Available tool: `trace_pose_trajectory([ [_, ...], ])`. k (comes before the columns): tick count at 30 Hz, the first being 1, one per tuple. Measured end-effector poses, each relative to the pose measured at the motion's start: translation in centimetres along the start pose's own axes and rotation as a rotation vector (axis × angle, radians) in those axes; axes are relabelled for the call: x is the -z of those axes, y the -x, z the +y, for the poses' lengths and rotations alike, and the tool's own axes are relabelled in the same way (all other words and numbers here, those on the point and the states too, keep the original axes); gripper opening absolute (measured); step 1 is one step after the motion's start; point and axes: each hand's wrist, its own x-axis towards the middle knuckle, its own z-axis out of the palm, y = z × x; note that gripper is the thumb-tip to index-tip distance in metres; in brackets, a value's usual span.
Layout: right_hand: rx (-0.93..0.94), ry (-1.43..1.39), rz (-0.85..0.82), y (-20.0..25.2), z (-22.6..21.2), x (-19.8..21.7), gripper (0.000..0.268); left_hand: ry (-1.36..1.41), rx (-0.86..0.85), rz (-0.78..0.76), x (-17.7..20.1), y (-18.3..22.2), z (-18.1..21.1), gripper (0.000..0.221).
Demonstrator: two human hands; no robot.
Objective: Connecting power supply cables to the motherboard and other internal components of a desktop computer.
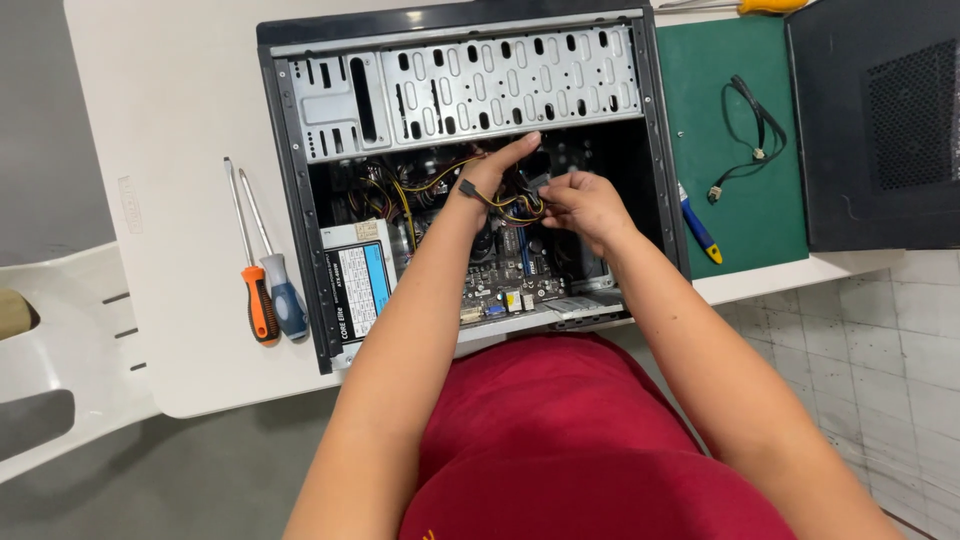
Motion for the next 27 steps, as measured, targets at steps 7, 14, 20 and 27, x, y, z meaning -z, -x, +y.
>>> trace_pose_trajectory([
  [7, 0.048, 0.145, 0.029, -0.3, 0.5, -0.2, 0.022, -0.096, 0.085, -0.002, 2.6, 2.3, 0.0, 0.084],
  [14, 0.095, 0.202, 0.102, 1.9, -2.3, -2.4, 0.027, -0.437, -0.068, 0.086, 6.6, 7.2, 2.8, 0.055],
  [20, 0.005, 0.079, 0.055, 0.3, -1.4, -3.4, 0.03, -1.021, -0.293, 0.07, 6.7, 3.4, 2.5, 0.058],
  [27, -0.031, -0.155, 0.069, -3.2, 2.8, -7.0, 0.045, -1.209, -0.264, 0.163, 7.2, -3.4, 0.5, 0.039],
])
